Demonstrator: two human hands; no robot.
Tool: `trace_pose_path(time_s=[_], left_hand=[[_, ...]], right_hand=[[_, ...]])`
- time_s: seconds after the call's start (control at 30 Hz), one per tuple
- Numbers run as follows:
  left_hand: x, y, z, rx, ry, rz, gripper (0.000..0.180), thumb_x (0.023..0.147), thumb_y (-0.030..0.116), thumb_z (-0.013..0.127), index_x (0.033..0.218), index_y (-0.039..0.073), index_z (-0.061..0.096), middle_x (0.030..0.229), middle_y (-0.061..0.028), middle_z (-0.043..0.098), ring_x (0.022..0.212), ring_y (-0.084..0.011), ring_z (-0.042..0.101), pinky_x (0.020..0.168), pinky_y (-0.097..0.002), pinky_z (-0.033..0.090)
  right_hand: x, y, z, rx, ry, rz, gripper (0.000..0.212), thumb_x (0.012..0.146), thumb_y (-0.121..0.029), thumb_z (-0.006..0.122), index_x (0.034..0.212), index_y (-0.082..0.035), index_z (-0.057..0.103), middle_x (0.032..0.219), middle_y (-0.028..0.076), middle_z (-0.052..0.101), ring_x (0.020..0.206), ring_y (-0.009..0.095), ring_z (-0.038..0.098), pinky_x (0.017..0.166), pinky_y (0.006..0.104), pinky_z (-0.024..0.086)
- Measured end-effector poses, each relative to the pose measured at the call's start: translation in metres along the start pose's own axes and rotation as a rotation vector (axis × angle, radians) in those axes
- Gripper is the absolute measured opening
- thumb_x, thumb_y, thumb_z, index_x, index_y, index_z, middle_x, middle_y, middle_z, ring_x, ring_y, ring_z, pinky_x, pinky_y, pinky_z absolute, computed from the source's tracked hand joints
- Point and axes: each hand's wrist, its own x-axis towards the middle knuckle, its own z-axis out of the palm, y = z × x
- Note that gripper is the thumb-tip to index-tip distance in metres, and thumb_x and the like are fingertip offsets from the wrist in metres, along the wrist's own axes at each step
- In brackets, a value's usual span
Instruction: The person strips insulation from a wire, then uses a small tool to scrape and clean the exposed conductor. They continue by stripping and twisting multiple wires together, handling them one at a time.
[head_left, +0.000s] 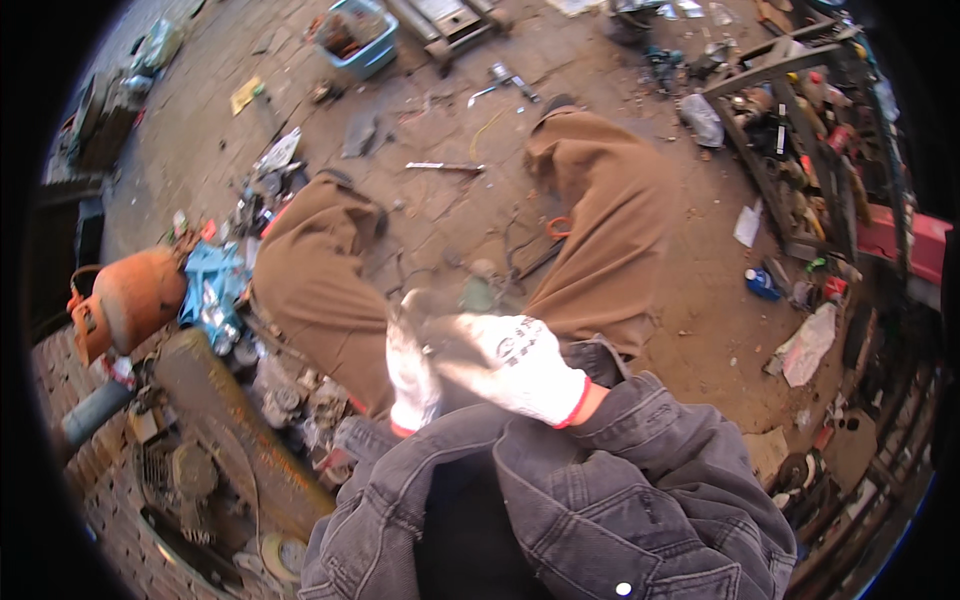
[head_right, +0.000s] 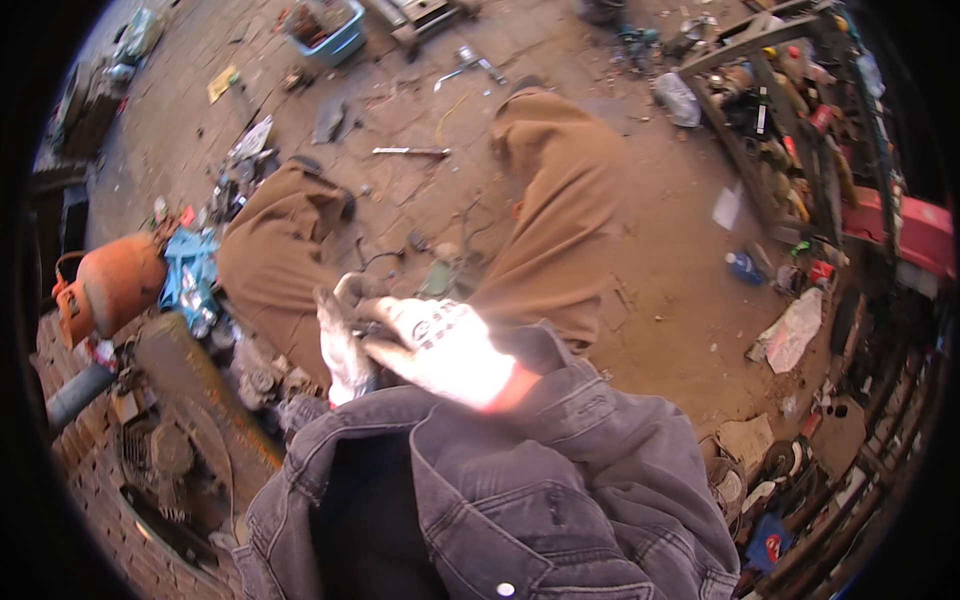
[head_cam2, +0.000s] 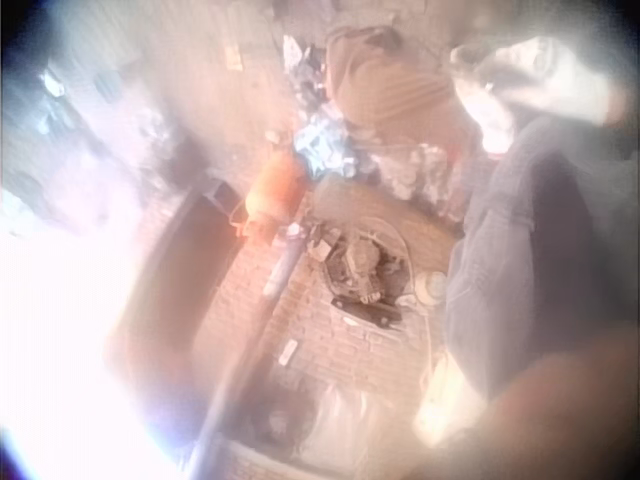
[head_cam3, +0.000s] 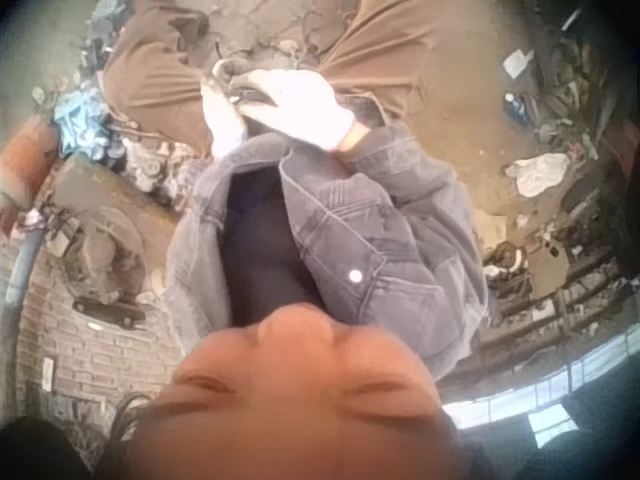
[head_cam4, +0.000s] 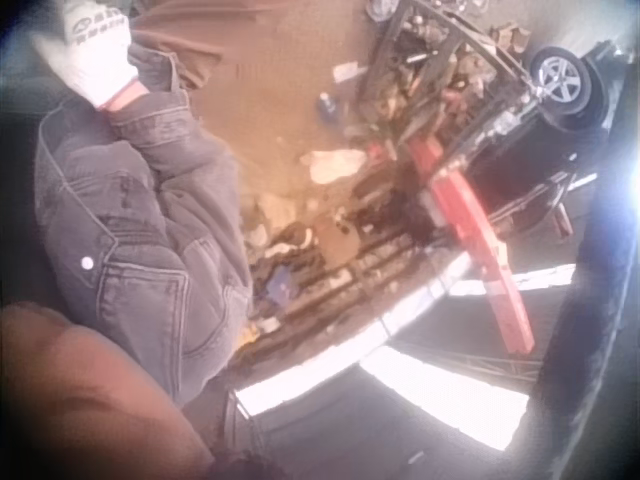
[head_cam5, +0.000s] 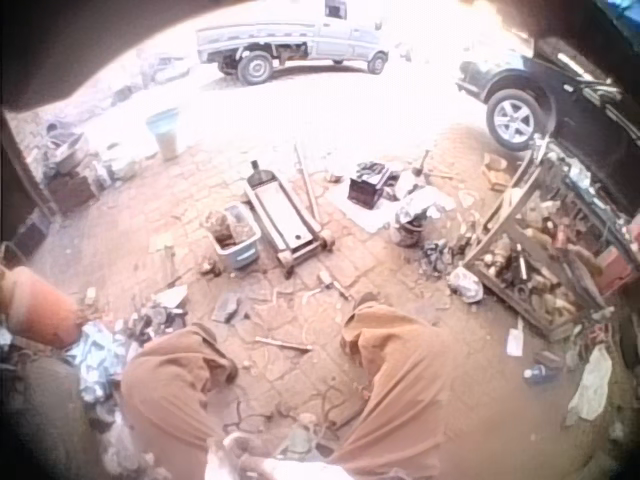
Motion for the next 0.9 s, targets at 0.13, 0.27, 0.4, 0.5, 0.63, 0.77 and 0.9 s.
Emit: trace_pose_path(time_s=[0.13, 0.27, 0.4, 0.5, 0.63, 0.77, 0.9], left_hand=[[0.001, 0.0, -0.008, 0.014, -0.372, -0.045, 0.064, 0.109, 0.057, 0.032, 0.121, 0.0, 0.058, 0.105, -0.0079, 0.063, 0.1, -0.0173, 0.059, 0.088, -0.0325, 0.047], [0.002, 0.008, 0.001, -0.082, -0.466, -0.096, 0.064, 0.103, 0.06, 0.047, 0.125, 0.001, 0.055, 0.108, -0.0118, 0.067, 0.096, -0.0205, 0.065, 0.08, -0.031, 0.053], [0.005, 0.002, 0.007, -0.017, -0.386, -0.055, 0.044, 0.101, 0.019, 0.065, 0.137, 0.0, 0.048, 0.126, -0.0132, 0.061, 0.114, -0.0229, 0.061, 0.098, -0.0348, 0.052], [0.008, -0.011, 0.0, 0.064, -0.367, 0.028, 0.036, 0.1, 0.013, 0.062, 0.133, 0.001, 0.054, 0.121, -0.0092, 0.061, 0.108, -0.0185, 0.059, 0.094, -0.0301, 0.05], [0.016, -0.03, -0.007, 0.263, -0.352, 0.214, 0.041, 0.097, 0.016, 0.071, 0.134, 0.007, 0.056, 0.113, -0.0074, 0.064, 0.098, -0.0163, 0.06, 0.08, -0.029, 0.053], [0.02, -0.038, -0.001, -0.001, -0.44, 0.266, 0.067, 0.094, 0.029, 0.077, 0.145, 0.007, 0.039, 0.116, -0.0063, 0.06, 0.094, -0.0137, 0.06, 0.068, -0.0254, 0.053], [0.026, -0.037, -0.007, -0.026, -0.607, 0.201, 0.083, 0.09, 0.034, 0.08, 0.15, 0.003, 0.033, 0.125, -0.0126, 0.057, 0.1, -0.017, 0.061, 0.081, -0.0317, 0.054]], right_hand=[[0.0, 0.014, -0.004, -0.217, -0.014, -0.07, 0.033, 0.093, -0.033, 0.069, 0.116, -0.01, 0.067, 0.101, 0.013, 0.071, 0.09, 0.033, 0.07, 0.078, 0.0422, 0.055], [0.0, 0.02, -0.007, -0.026, 0.1, 0.107, 0.033, 0.094, -0.036, 0.067, 0.114, -0.009, 0.067, 0.099, 0.014, 0.07, 0.089, 0.033, 0.069, 0.076, 0.0437, 0.055], [0.001, 0.025, -0.006, 0.025, 0.257, 0.23, 0.04, 0.097, -0.042, 0.062, 0.112, -0.005, 0.064, 0.103, 0.022, 0.071, 0.099, 0.04, 0.068, 0.086, 0.0487, 0.052], [0.001, 0.029, -0.01, 0.103, 0.14, 0.333, 0.047, 0.098, -0.038, 0.063, 0.125, 0.001, 0.06, 0.111, 0.022, 0.066, 0.105, 0.041, 0.065, 0.089, 0.0472, 0.052], [0.009, 0.035, -0.027, -0.107, 0.007, 0.206, 0.054, 0.097, -0.049, 0.059, 0.122, -0.002, 0.062, 0.114, 0.024, 0.067, 0.109, 0.041, 0.064, 0.091, 0.0481, 0.05], [0.017, 0.038, -0.044, -0.06, -0.13, 0.231, 0.063, 0.096, -0.057, 0.056, 0.127, -0.002, 0.064, 0.119, 0.023, 0.068, 0.116, 0.04, 0.062, 0.099, 0.0459, 0.048], [0.023, 0.042, -0.045, 0.001, -0.12, 0.18, 0.067, 0.096, -0.056, 0.058, 0.129, 0.001, 0.064, 0.124, 0.024, 0.066, 0.12, 0.039, 0.06, 0.103, 0.0447, 0.046]])
